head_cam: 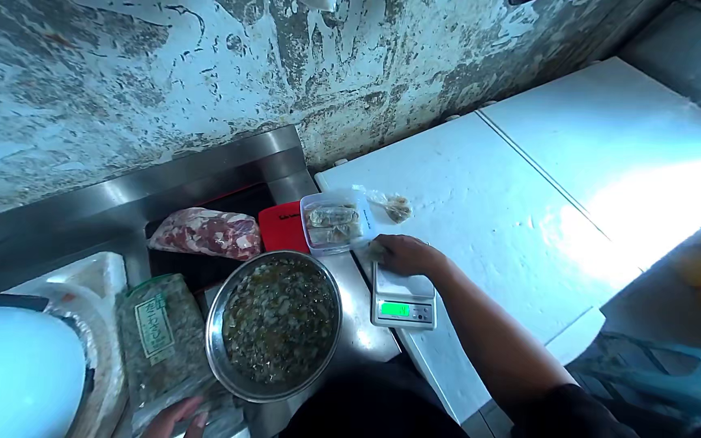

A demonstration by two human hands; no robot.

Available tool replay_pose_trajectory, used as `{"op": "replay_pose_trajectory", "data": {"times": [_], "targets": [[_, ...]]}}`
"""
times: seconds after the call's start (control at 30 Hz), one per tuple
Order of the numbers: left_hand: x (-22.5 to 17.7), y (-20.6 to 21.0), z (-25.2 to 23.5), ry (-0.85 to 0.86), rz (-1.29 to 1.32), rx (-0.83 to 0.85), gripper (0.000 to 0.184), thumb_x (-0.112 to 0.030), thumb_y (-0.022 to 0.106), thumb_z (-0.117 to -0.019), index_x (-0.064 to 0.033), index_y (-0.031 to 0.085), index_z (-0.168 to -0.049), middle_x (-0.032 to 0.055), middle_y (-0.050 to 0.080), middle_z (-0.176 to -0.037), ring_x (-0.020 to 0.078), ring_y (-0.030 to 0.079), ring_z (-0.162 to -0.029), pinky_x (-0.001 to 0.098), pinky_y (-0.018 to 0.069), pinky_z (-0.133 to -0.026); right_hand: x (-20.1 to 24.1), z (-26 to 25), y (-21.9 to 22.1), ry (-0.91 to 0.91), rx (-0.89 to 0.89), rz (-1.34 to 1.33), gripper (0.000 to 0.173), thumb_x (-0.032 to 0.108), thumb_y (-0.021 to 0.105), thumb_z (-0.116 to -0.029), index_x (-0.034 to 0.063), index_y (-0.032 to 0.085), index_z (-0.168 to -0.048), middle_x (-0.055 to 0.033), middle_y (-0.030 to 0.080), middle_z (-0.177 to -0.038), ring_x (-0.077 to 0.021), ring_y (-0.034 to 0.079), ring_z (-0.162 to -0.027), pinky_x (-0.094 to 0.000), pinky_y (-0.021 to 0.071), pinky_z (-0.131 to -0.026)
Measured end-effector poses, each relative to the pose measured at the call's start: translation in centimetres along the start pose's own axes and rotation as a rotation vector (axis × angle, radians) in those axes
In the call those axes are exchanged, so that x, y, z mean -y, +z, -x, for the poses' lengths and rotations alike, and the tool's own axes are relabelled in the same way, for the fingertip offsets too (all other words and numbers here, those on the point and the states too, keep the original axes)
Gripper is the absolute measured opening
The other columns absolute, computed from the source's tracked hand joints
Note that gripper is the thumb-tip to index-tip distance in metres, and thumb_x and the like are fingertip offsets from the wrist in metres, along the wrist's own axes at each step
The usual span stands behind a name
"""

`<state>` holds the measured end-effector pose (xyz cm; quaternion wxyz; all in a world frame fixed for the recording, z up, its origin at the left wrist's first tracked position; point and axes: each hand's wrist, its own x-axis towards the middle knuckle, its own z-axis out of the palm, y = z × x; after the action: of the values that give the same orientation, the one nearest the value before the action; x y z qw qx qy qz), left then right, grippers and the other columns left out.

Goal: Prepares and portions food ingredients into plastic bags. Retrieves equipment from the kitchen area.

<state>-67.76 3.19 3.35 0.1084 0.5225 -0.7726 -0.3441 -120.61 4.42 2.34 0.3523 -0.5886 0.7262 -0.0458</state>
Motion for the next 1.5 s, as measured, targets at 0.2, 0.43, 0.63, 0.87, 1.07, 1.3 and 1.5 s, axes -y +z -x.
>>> {"op": "replay_pose_trajectory", "data": {"times": [0.2, 0.43, 0.63, 0.87, 1.07, 1.3, 1.5], "targets": [[1.3, 0.2, 1.4, -0.051, -0.022, -0.005, 0.036, -0.023, 0.062, -0.1014, 0.0075, 0.066, -0.12, 0.0249, 0.07, -0.113, 0.0277, 0.069, -0.104, 0.0417, 0.0554, -0.096, -1.1, 2.3, -0.6, 0.075, 0.068, 0.078, 0.022, 0.024, 0.062, -0.1001, 0.0155, 0.067, -0.12, -0.0086, 0.072, -0.105, -0.0279, 0.069, -0.102, -0.0562, 0.0537, -0.091], [0.1, 0.4, 0.3, 0.001, -0.015, 0.053, 0.035, -0.023, 0.063, -0.1004, 0.0063, 0.067, -0.119, 0.0241, 0.07, -0.114, 0.0275, 0.069, -0.106, 0.0426, 0.0555, -0.097, -1.2, 3.8, 1.6, 0.104, -0.219, 0.082, 0.046, 0.015, 0.064, -0.0963, 0.0151, 0.059, -0.142, -0.0098, 0.062, -0.136, -0.0332, 0.059, -0.125, -0.0568, 0.0518, -0.099], [0.1, 0.0, -0.3, -0.004, -0.032, 0.063, 0.035, -0.023, 0.062, -0.1006, 0.006, 0.067, -0.12, 0.0249, 0.069, -0.116, 0.0284, 0.069, -0.107, 0.0427, 0.0549, -0.097, -2.9, 5.9, 2.3, 0.143, -0.36, 0.028, 0.041, 0.016, 0.066, -0.0955, 0.0148, 0.063, -0.136, -0.0079, 0.061, -0.138, -0.0307, 0.058, -0.128, -0.0554, 0.0521, -0.098], [-0.4, 0.1, -0.7, 0.017, -0.013, 0.08, 0.036, -0.02, 0.062, -0.1001, 0.0087, 0.066, -0.12, 0.0273, 0.068, -0.117, 0.03, 0.069, -0.107, 0.0435, 0.0554, -0.097, -3.1, 6.6, 2.9, 0.162, -0.385, -0.04, 0.042, 0.022, 0.068, -0.0953, 0.0139, 0.063, -0.136, -0.009, 0.06, -0.139, -0.0314, 0.055, -0.13, -0.0552, 0.0507, -0.102], [-0.1, 0.1, -0.1, 0.037, -0.04, 0.048, 0.034, -0.021, 0.063, -0.1003, 0.0077, 0.067, -0.118, 0.0256, 0.07, -0.114, 0.0287, 0.07, -0.104, 0.0429, 0.0557, -0.096, -2.7, 6.2, 3.0, 0.163, -0.422, -0.02, 0.044, 0.022, 0.07, -0.0942, 0.015, 0.063, -0.137, -0.0092, 0.055, -0.146, -0.0334, 0.048, -0.138, -0.0585, 0.048, -0.104], [-0.1, 0.8, 0.7, 0.016, -0.016, 0.053, 0.036, -0.023, 0.064, -0.1004, 0.0068, 0.067, -0.119, 0.024, 0.07, -0.115, 0.0263, 0.07, -0.106, 0.0412, 0.0559, -0.097, -2.3, 5.6, 3.0, 0.156, -0.431, -0.013, 0.044, 0.024, 0.071, -0.0933, 0.0154, 0.064, -0.136, -0.0085, 0.054, -0.147, -0.0334, 0.048, -0.138, -0.0594, 0.0475, -0.104], [-0.2, 0.8, 0.8, 0.018, -0.016, 0.044, 0.034, -0.022, 0.064, -0.0998, 0.0069, 0.068, -0.119, 0.0235, 0.07, -0.114, 0.0267, 0.07, -0.105, 0.0413, 0.0564, -0.097, -2.3, 5.3, 3.7, 0.172, -0.427, 0.0, 0.045, 0.025, 0.071, -0.0927, 0.0167, 0.064, -0.136, -0.0077, 0.052, -0.149, -0.0334, 0.046, -0.14, -0.0598, 0.047, -0.105]]}}
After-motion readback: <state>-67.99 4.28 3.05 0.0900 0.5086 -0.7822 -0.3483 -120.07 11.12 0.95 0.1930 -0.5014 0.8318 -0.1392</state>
